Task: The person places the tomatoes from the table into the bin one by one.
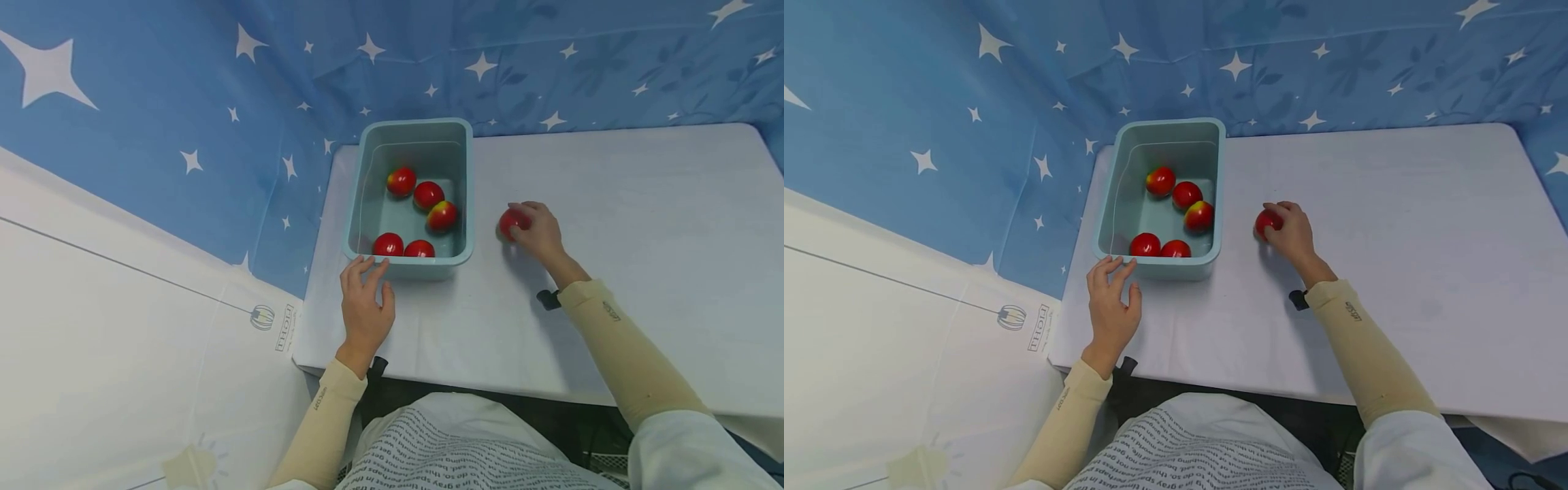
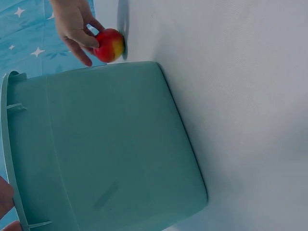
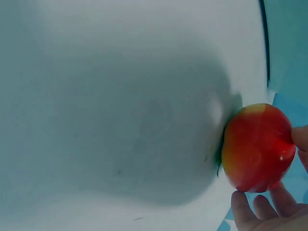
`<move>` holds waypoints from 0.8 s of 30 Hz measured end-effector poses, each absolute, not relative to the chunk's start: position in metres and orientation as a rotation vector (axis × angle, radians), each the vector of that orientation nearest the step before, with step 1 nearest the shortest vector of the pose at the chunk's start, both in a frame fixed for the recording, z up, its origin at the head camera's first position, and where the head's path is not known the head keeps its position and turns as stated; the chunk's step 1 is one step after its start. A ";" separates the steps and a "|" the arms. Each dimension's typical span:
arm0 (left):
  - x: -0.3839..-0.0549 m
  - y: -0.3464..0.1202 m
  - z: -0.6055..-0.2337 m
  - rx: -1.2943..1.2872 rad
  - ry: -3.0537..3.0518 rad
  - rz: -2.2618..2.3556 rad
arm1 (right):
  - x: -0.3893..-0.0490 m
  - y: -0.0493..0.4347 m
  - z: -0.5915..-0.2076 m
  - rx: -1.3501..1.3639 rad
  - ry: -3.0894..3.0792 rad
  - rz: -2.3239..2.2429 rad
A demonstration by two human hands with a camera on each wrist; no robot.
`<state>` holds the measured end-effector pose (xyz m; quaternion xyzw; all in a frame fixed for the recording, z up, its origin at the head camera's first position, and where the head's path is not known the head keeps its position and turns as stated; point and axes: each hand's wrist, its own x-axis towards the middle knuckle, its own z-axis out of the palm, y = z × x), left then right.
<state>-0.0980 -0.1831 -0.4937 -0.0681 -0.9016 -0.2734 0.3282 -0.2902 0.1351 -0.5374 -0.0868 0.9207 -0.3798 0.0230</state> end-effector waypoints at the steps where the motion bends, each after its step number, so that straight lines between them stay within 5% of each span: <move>1: -0.098 -0.183 -0.494 -0.179 -2.358 -0.714 | -0.290 0.136 -0.538 -0.270 2.852 -1.168; 24: -0.098 -0.183 -0.494 -0.176 -2.373 -0.723 | -0.274 0.153 -0.551 -0.110 2.868 -1.055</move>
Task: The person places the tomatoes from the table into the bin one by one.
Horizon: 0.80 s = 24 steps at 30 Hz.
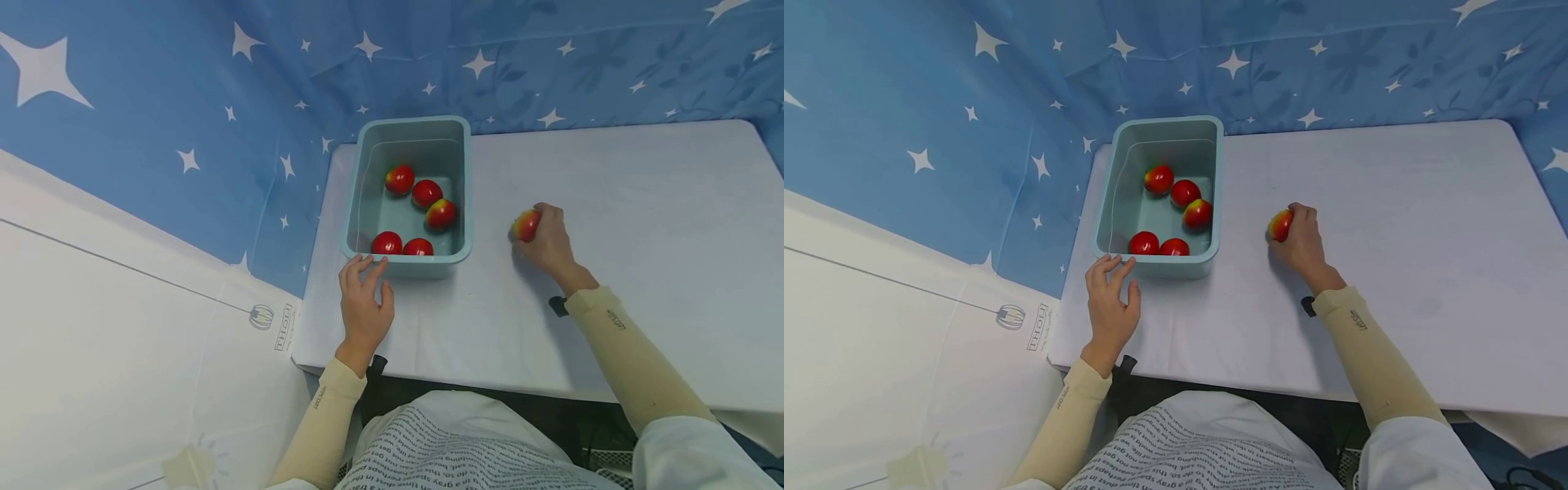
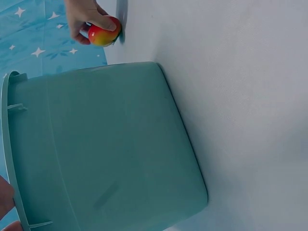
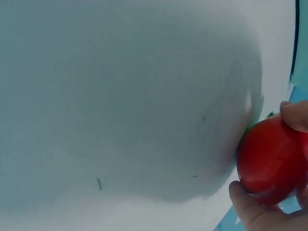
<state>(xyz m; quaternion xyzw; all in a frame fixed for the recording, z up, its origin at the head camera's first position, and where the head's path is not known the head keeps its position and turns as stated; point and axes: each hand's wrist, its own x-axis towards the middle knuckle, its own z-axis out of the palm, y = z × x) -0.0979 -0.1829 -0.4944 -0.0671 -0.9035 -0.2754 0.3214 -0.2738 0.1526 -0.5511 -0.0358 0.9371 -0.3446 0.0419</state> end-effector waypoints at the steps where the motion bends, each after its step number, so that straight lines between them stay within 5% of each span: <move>1: -0.098 -0.183 -0.494 -0.179 -2.372 -0.724 | -0.273 0.153 -0.551 -0.095 2.858 -1.067; 24: -0.098 -0.182 -0.494 -0.168 -2.379 -0.720 | -0.271 0.136 -0.522 -0.190 2.826 -1.393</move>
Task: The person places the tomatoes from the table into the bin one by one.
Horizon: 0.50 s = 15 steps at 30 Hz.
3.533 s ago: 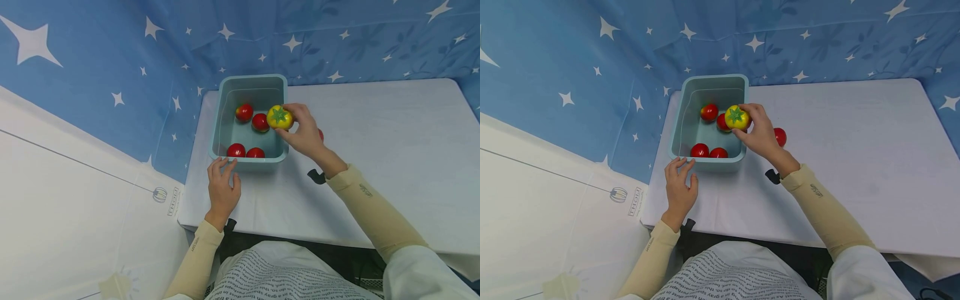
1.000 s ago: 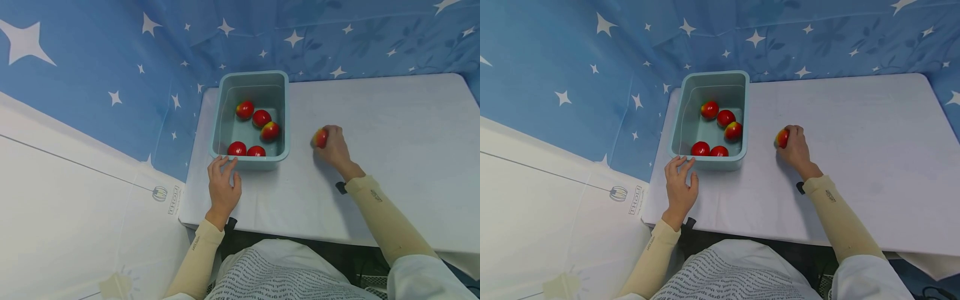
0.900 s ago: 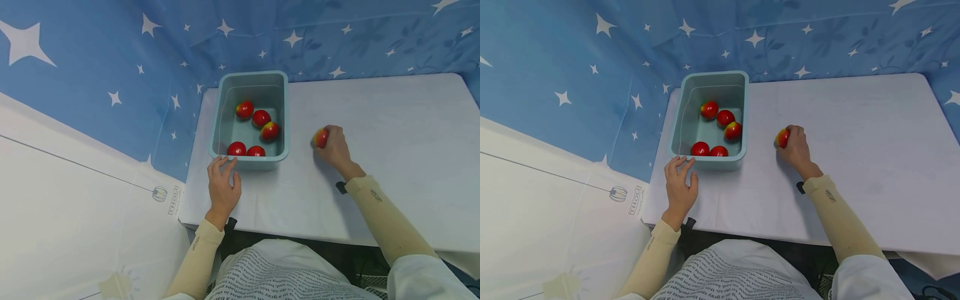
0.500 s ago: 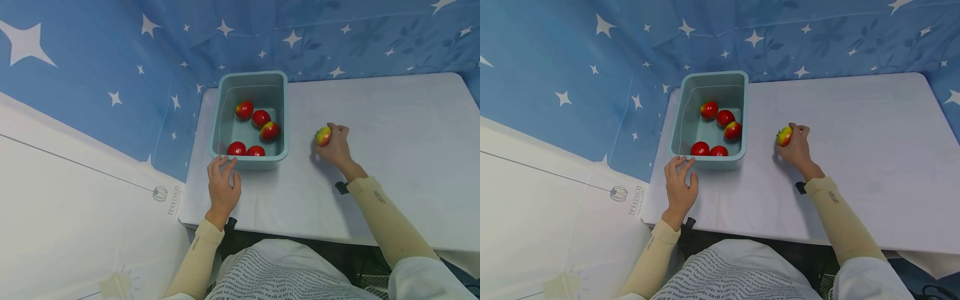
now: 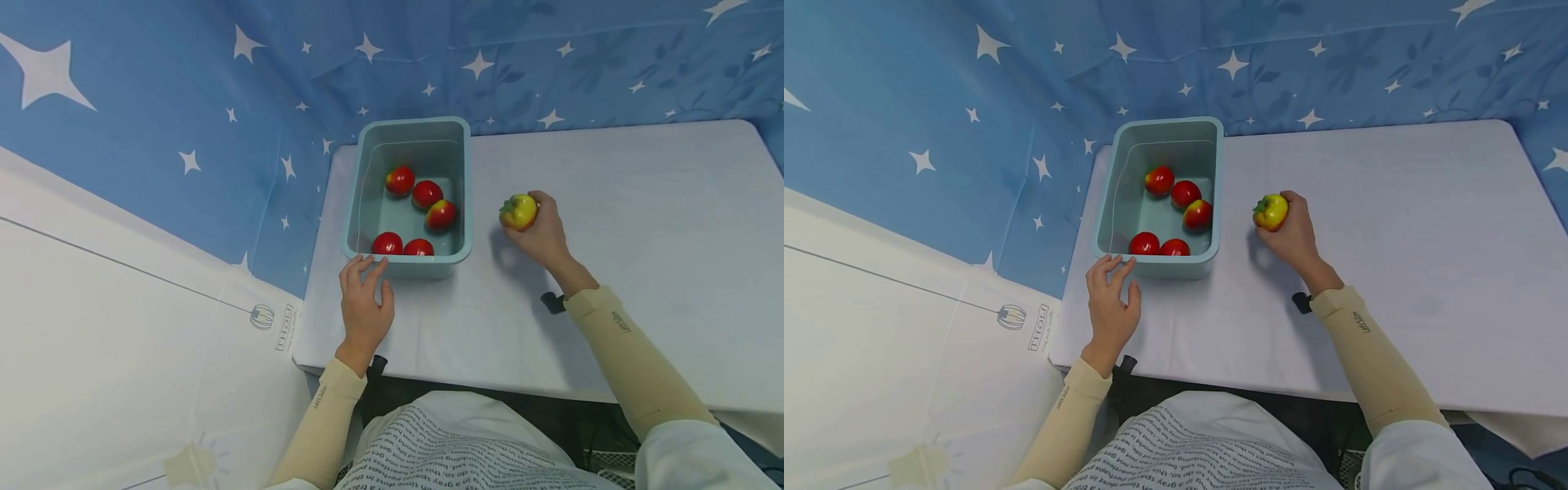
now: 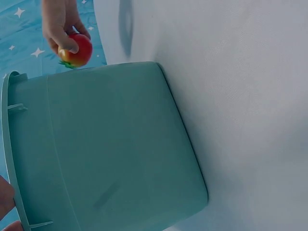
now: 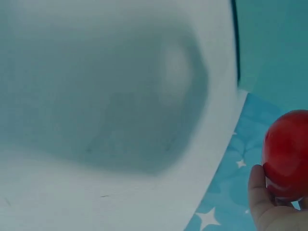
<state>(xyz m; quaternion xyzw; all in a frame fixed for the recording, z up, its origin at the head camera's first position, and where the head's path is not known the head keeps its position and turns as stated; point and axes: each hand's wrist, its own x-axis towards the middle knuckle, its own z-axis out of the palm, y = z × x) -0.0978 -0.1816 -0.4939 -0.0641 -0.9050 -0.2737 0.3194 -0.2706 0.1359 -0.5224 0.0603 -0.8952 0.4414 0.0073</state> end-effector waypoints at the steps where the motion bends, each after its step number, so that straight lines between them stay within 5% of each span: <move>1: -0.098 -0.182 -0.494 -0.167 -2.381 -0.721 | -0.270 0.135 -0.520 0.191 -2.786 1.392; 15: -0.098 -0.183 -0.495 -0.170 -2.382 -0.731 | -0.269 0.114 -0.485 0.368 -2.653 1.372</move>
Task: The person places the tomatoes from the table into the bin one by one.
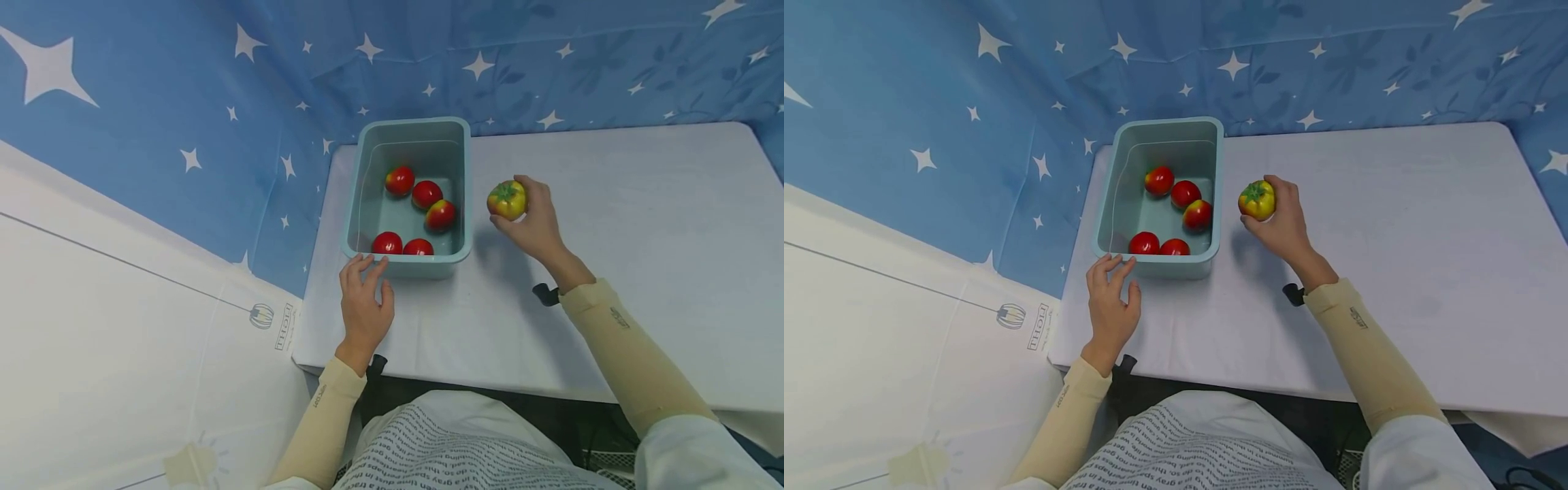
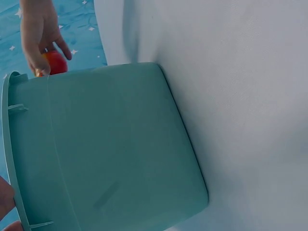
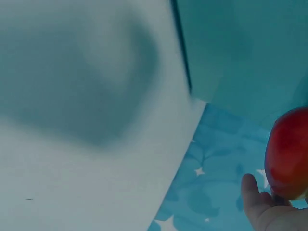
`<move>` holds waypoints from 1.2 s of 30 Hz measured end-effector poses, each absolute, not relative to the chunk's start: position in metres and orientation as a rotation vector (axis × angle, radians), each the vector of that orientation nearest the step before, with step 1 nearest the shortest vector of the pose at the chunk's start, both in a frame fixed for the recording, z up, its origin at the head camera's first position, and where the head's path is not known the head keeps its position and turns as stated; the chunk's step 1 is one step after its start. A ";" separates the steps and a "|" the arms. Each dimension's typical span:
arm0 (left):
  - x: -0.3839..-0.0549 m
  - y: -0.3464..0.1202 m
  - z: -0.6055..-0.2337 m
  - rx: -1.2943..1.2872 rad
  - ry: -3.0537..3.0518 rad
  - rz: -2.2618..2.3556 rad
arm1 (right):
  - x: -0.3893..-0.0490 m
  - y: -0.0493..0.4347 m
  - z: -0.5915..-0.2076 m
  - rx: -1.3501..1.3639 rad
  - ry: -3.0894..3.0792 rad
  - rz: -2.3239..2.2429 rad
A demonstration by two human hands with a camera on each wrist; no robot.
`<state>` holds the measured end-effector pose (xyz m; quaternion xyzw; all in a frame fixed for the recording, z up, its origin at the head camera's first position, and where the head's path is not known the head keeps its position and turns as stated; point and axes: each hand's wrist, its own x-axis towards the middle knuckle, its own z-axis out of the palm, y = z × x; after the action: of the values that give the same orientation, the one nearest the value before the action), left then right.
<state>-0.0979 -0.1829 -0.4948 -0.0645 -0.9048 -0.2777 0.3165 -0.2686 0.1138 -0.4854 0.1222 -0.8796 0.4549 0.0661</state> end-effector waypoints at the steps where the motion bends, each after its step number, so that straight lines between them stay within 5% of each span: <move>1: -0.098 -0.183 -0.495 -0.169 -2.384 -0.731 | -0.269 0.112 -0.482 0.362 -2.653 1.381; 17: -0.098 -0.184 -0.495 -0.177 -2.378 -0.729 | -0.257 0.071 -0.428 0.461 -2.562 1.574; 36: -0.098 -0.186 -0.496 -0.174 -2.387 -0.746 | -0.234 0.029 -0.430 0.898 -2.619 1.460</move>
<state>-0.0982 -0.1859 -0.4964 -0.0661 -0.9046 -0.2827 0.3121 -0.2336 0.0288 -0.4296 0.2867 -0.8367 0.4666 0.0058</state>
